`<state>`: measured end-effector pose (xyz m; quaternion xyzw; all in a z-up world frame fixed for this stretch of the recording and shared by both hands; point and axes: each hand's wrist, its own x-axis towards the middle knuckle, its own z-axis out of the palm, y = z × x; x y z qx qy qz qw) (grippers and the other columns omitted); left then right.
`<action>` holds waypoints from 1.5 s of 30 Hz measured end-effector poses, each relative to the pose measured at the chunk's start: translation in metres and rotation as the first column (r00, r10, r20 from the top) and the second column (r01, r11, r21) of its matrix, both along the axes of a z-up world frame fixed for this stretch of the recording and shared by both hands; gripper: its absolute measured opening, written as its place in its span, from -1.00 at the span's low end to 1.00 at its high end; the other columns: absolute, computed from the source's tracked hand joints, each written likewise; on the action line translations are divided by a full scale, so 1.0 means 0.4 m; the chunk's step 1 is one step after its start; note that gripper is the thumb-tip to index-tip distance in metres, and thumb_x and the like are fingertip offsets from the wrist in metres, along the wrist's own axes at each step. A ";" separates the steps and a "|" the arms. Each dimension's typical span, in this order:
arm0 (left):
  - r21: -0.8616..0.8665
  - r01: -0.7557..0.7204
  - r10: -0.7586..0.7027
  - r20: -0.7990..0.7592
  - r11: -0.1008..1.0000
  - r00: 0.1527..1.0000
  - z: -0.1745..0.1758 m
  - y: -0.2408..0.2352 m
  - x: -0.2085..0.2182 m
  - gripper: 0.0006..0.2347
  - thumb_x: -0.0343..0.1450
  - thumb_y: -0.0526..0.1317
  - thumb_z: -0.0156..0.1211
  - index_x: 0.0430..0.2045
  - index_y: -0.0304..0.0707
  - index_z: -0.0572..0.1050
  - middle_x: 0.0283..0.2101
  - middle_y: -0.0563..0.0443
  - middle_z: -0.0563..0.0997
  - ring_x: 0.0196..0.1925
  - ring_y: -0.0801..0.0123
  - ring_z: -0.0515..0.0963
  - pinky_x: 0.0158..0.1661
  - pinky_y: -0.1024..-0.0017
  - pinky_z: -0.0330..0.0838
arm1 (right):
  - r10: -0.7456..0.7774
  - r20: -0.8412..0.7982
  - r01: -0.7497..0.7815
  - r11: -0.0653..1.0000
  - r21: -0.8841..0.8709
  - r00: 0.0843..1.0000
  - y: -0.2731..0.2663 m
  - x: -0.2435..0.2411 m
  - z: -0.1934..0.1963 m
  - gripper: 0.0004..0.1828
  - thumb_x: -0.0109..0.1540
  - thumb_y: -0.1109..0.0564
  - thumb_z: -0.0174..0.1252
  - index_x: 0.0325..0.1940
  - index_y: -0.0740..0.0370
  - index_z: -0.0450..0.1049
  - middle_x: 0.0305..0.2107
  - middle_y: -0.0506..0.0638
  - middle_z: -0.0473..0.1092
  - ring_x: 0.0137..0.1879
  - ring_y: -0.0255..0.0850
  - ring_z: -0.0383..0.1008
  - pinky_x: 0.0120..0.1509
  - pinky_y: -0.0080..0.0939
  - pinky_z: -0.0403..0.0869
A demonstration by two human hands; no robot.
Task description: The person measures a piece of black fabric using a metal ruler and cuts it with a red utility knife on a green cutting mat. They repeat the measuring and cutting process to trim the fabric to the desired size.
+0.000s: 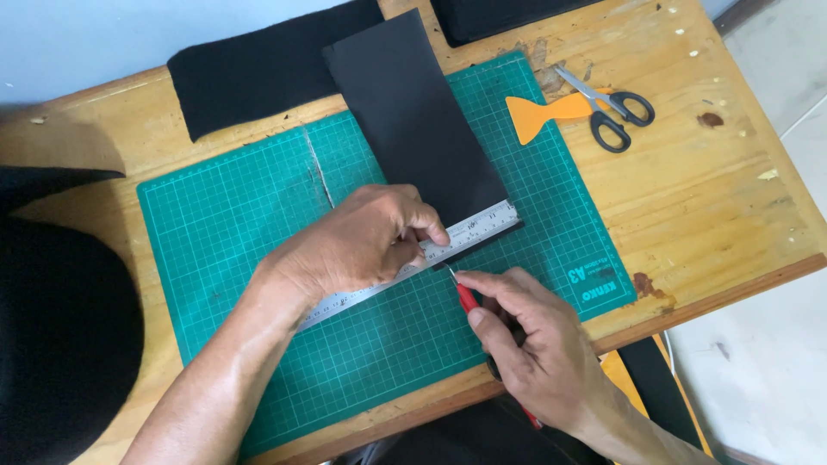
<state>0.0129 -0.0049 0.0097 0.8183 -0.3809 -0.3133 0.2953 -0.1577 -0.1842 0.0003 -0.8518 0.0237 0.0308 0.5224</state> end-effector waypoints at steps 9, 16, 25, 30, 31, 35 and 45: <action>-0.039 0.016 -0.015 0.034 0.999 0.999 -0.014 0.003 0.001 -0.75 0.40 -0.45 0.14 -0.17 -0.11 0.68 -0.17 0.06 0.65 -0.17 0.30 0.69 -0.33 0.41 0.59 | 0.006 0.005 -0.006 0.999 -0.052 1.000 0.002 0.003 0.006 -0.57 0.32 0.05 0.04 0.24 0.13 0.54 -0.31 -0.12 0.42 -0.40 -0.35 0.43 -0.35 -0.33 0.43; -0.014 0.004 -0.004 0.010 1.000 1.000 0.000 0.000 0.000 -0.75 0.40 -0.44 0.14 -0.15 -0.11 0.68 -0.15 0.07 0.66 -0.15 0.28 0.72 -0.28 0.39 0.61 | -0.002 0.005 0.002 1.000 -0.015 1.000 0.004 0.003 0.006 -0.57 0.32 0.07 0.04 0.24 0.18 0.53 -0.31 -0.11 0.43 -0.40 -0.36 0.43 -0.36 -0.34 0.44; -0.041 -0.004 0.002 -0.029 0.999 1.000 -0.002 0.002 0.002 -0.77 0.39 -0.43 0.17 -0.17 -0.13 0.67 -0.17 0.06 0.65 -0.18 0.31 0.76 -0.31 0.39 0.62 | -0.003 -0.003 0.003 0.999 0.048 1.000 -0.003 0.004 0.006 -0.59 0.32 0.08 0.02 0.23 0.18 0.53 -0.31 -0.12 0.44 -0.45 -0.36 0.48 -0.39 -0.35 0.49; -0.045 -0.014 0.012 -0.040 0.999 0.999 -0.001 0.002 0.001 -0.78 0.40 -0.42 0.18 -0.15 -0.14 0.67 -0.17 0.07 0.65 -0.19 0.33 0.74 -0.32 0.44 0.65 | 0.005 0.018 -0.006 0.999 0.047 1.000 -0.006 0.005 0.005 -0.58 0.34 0.08 0.01 0.24 0.19 0.52 -0.29 -0.11 0.44 -0.47 -0.37 0.47 -0.39 -0.36 0.48; -0.045 -0.014 0.012 -0.043 0.999 0.999 -0.003 0.002 0.001 -0.78 0.40 -0.42 0.18 -0.15 -0.14 0.67 -0.17 0.07 0.65 -0.19 0.33 0.74 -0.32 0.44 0.65 | 0.006 0.015 -0.007 0.999 0.047 1.000 -0.005 0.005 0.005 -0.58 0.34 0.08 0.01 0.24 0.19 0.52 -0.29 -0.11 0.44 -0.47 -0.37 0.47 -0.39 -0.36 0.48; -0.066 0.006 -0.006 -0.004 0.998 1.000 -0.008 0.005 0.001 -0.76 0.39 -0.43 0.17 -0.15 -0.13 0.67 -0.18 0.07 0.66 -0.18 0.32 0.72 -0.31 0.42 0.62 | 0.017 0.068 -0.015 0.999 -0.030 0.998 0.000 0.005 0.008 -0.60 0.34 0.08 0.02 0.23 0.19 0.52 -0.26 -0.10 0.46 -0.34 -0.35 0.49 -0.29 -0.35 0.48; -0.023 0.006 -0.006 -0.001 1.000 1.000 -0.017 0.005 0.004 -0.77 0.41 -0.42 0.18 -0.17 -0.08 0.68 -0.19 0.07 0.63 -0.19 0.31 0.69 -0.33 0.40 0.57 | 0.055 0.111 -0.038 0.988 -0.151 0.992 0.006 0.007 0.010 -0.60 0.35 0.09 -0.01 0.22 0.20 0.51 -0.21 -0.06 0.50 -0.18 -0.27 0.58 -0.13 -0.30 0.54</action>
